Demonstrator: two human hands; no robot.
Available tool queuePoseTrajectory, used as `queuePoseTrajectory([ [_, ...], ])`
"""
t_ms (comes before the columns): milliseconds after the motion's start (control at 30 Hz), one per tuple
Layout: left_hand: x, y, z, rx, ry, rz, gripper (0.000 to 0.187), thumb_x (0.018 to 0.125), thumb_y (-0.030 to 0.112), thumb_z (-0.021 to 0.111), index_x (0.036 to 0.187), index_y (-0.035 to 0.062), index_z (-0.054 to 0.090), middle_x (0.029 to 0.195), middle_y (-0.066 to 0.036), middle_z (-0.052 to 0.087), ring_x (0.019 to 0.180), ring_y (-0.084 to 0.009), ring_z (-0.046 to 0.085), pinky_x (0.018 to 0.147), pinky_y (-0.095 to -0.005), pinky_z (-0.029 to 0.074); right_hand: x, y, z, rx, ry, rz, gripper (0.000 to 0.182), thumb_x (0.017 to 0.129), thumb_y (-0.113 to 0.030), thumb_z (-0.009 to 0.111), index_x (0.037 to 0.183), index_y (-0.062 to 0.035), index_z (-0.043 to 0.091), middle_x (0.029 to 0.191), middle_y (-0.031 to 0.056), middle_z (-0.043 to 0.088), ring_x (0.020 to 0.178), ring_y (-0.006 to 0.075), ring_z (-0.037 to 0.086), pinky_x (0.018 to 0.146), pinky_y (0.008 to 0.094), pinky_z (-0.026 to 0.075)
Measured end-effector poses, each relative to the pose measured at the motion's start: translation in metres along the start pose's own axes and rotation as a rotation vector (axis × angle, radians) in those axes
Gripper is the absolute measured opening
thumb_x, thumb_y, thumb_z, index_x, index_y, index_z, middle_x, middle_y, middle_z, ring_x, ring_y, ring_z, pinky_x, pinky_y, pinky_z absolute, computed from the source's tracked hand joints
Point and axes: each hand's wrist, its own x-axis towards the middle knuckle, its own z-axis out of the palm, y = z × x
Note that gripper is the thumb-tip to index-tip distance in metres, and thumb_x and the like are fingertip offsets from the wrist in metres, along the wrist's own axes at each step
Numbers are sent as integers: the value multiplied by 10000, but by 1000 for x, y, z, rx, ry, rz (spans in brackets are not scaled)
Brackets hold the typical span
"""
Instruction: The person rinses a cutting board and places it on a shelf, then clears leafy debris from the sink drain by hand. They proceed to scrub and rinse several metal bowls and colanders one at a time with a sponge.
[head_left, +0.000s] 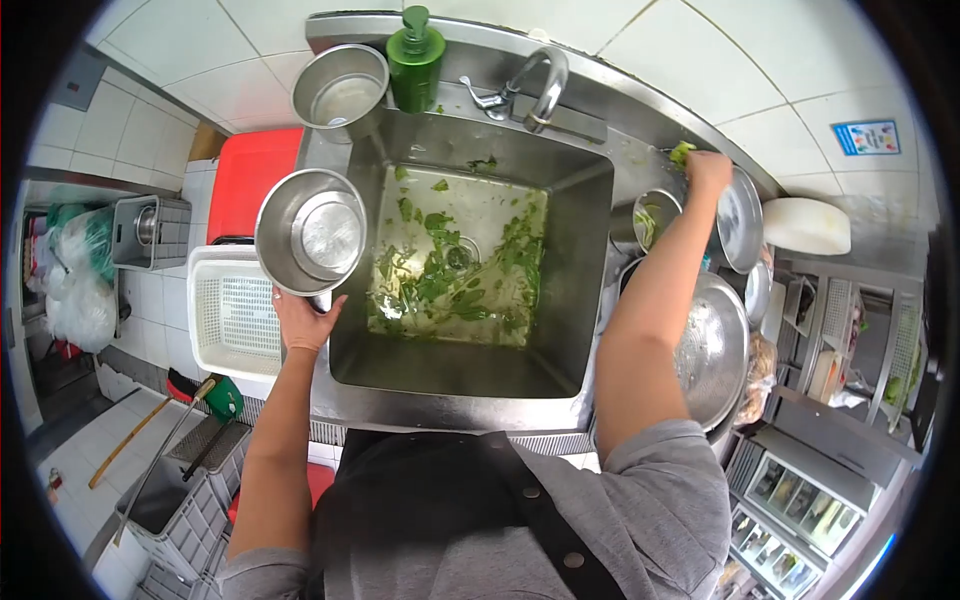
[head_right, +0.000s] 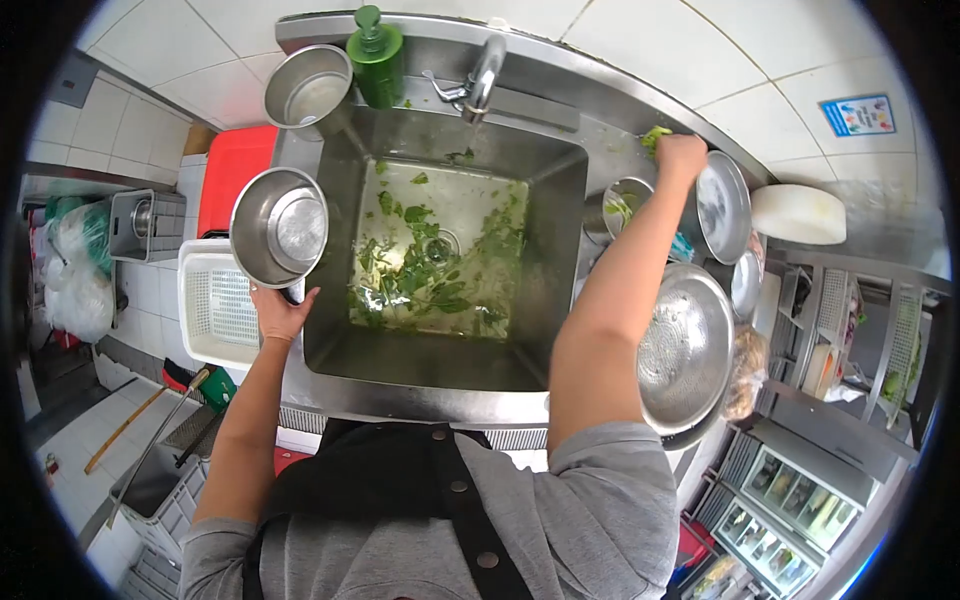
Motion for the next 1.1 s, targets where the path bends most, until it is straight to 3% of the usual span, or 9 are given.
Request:
queuePoseTrajectory([
  [33, 0, -1, 1, -2, 2, -7, 785, 676, 511, 784, 1224, 10, 529, 1256, -217, 516, 1234, -428, 409, 1105, -525, 255, -22, 9, -24, 22, 334, -119, 279, 738, -265, 616, 604, -28, 675, 675, 142, 669, 651, 273, 672, 605, 360, 525],
  [167, 0, 1, 1, 42, -15, -24, 790, 683, 538, 767, 1229, 17, 531, 1266, -211, 511, 1227, -421, 415, 1102, -534, 256, -85, 0, -111, 416, 188, 178, 169, 625, -96, 657, 677, 53, 717, 610, 240, 643, 566, 376, 648, 550, 463, 513],
  [267, 0, -2, 4, 51, -26, -28, 802, 693, 561, 750, 1238, 18, 527, 1279, -211, 501, 1239, -423, 411, 1106, -545, 252, -103, 28, -64, 42, -70, 90, 483, 839, -339, 538, 983, 120, 592, 992, 284, 610, 920, 439, 606, 815, 621, 443],
  [367, -1, -6, 6, 42, 6, 12, 805, 694, 562, 749, 1242, 17, 524, 1281, -212, 499, 1254, -431, 400, 1110, -551, 245, -121, 6, -76, 506, -479, 216, 297, 854, -91, 512, 941, 176, 608, 985, 409, 595, 993, 519, 585, 868, 525, 476],
  [567, -1, -10, 9, 26, -53, -30, 720, 703, 519, 747, 1234, 75, 550, 1277, -209, 493, 1257, -440, 385, 1097, -554, 245, -194, -122, -31, 801, -279, -125, 167, 779, -223, 728, 859, -77, 750, 738, 100, 695, 659, 196, 645, 647, 339, 508],
  [633, -1, -13, 11, -8, -51, -28, 648, 697, 443, 745, 1208, 86, 570, 1260, -201, 498, 1229, -441, 397, 1062, -553, 273, -250, -138, 63, 709, -640, -220, 537, 762, -364, 774, 1175, -44, 652, 1185, 207, 624, 1056, 285, 624, 874, 368, 499],
  [767, -3, -18, 16, -26, -62, -35, 650, 664, 422, 760, 1189, 84, 579, 1242, -201, 510, 1191, -436, 421, 1042, -549, 288, -362, -92, 253, 400, -1269, 291, 1084, 731, -627, 728, 1534, -140, 187, 1585, 139, 146, 1398, 335, 290, 1085, 482, 364],
  [867, -1, -19, 12, 1, -61, 15, 643, 661, 415, 761, 1180, 79, 583, 1243, -199, 520, 1178, -424, 438, 1020, -536, 309, -411, -3, 375, 484, -1233, 774, 1168, 665, -732, 700, 1545, -201, 147, 1590, 111, 120, 1395, 333, 291, 1065, 512, 379],
  [1100, -4, -24, 19, -55, -151, -13, 569, 736, 431, 687, 1196, 107, 604, 1260, -132, 554, 1180, -357, 459, 991, -516, 316, -379, -177, 276, 300, -823, 1025, 1099, 690, -847, 535, 1533, -223, 204, 1560, 145, 106, 1356, 435, 280, 1005, 612, 369],
])
